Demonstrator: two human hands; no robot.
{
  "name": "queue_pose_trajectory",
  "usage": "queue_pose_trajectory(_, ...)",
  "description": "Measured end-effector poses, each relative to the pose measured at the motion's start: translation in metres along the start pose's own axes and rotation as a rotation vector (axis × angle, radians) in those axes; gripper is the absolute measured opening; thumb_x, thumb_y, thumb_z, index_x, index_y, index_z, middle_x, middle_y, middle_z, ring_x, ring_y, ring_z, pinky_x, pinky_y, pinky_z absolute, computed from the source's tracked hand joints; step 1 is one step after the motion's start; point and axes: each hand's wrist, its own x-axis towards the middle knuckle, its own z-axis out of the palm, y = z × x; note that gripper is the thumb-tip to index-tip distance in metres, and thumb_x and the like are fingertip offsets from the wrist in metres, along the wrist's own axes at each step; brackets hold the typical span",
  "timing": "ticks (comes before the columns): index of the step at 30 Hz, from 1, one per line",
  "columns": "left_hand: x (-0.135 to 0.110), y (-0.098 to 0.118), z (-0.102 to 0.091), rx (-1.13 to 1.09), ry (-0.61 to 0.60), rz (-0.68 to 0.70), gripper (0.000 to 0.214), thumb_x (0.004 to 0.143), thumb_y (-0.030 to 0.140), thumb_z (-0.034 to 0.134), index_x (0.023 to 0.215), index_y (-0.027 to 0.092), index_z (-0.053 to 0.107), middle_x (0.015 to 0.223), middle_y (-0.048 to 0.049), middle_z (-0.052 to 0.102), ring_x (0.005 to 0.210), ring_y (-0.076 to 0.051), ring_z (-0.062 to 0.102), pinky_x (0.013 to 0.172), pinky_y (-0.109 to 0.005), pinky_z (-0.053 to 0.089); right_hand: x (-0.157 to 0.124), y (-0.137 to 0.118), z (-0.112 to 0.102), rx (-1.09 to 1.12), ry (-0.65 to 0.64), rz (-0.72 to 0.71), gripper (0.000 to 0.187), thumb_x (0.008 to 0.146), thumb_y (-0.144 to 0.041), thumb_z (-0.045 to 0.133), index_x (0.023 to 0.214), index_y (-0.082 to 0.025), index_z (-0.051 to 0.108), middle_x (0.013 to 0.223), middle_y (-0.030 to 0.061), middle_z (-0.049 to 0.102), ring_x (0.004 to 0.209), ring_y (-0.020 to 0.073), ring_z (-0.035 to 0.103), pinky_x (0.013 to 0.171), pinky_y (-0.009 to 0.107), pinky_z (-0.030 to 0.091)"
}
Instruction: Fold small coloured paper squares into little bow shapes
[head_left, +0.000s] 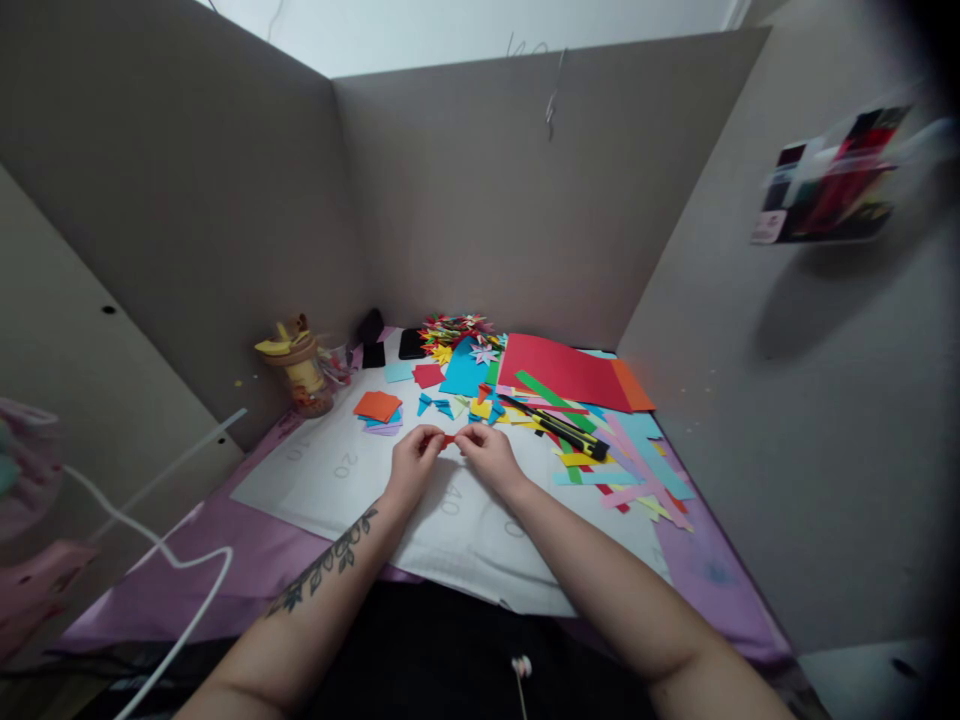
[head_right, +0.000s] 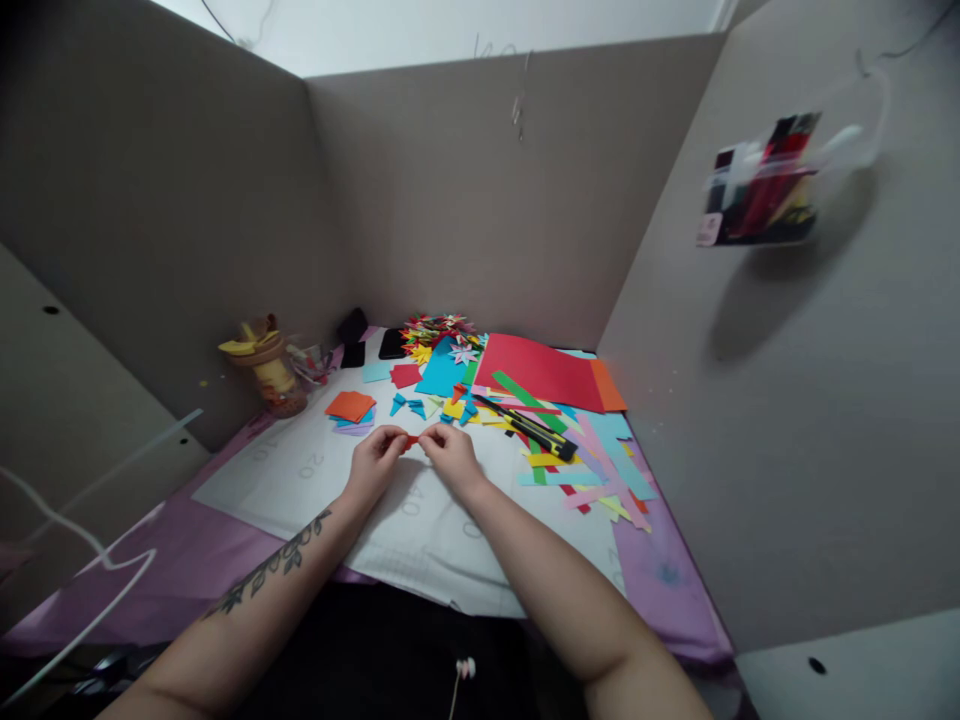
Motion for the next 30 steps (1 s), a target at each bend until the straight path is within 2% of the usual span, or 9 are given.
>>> queue_pose_trajectory(4,0.0,-0.001,0.0,0.006,0.007,-0.002,0.014,0.078,0.028,0.053,0.078,0.018,0.061,0.075,-0.0009,0.064,0.068,-0.013,0.058,0.065,-0.024,0.044,0.0,0.002,0.0,0.083,-0.016,0.034,0.015,0.071,-0.03,0.057,0.069,-0.017,0.062,0.06,-0.0009,0.058,0.059,0.0125,0.052,0.058,0.024,0.04)
queue_pose_trajectory(8,0.001,-0.003,0.001,0.007,-0.001,0.006,0.012,0.078,0.026,0.052,0.079,0.018,0.061,0.075,-0.0007,0.064,0.068,-0.013,0.057,0.065,-0.023,0.044,0.002,0.005,0.001,0.312,-0.046,0.152,0.022,0.07,-0.036,0.06,0.078,-0.016,0.064,0.062,0.0007,0.061,0.058,0.0124,0.055,0.058,0.024,0.043)
queue_pose_trajectory(12,0.001,-0.003,0.001,0.019,-0.018,0.033,0.012,0.078,0.025,0.052,0.078,0.018,0.061,0.076,-0.0008,0.064,0.069,-0.012,0.057,0.065,-0.023,0.045,0.005,0.009,0.002,0.455,-0.054,0.209,0.024,0.065,-0.036,0.066,0.074,-0.014,0.064,0.064,0.0028,0.065,0.059,0.0125,0.057,0.061,0.026,0.045)
queue_pose_trajectory(30,0.001,-0.002,0.0,0.0,-0.024,0.033,0.012,0.078,0.025,0.052,0.079,0.018,0.061,0.077,-0.0014,0.064,0.071,-0.013,0.058,0.066,-0.024,0.046,0.006,0.009,0.002,0.477,-0.055,0.246,0.02,0.059,-0.028,0.07,0.073,-0.013,0.07,0.063,0.004,0.065,0.059,0.0132,0.057,0.061,0.027,0.045)
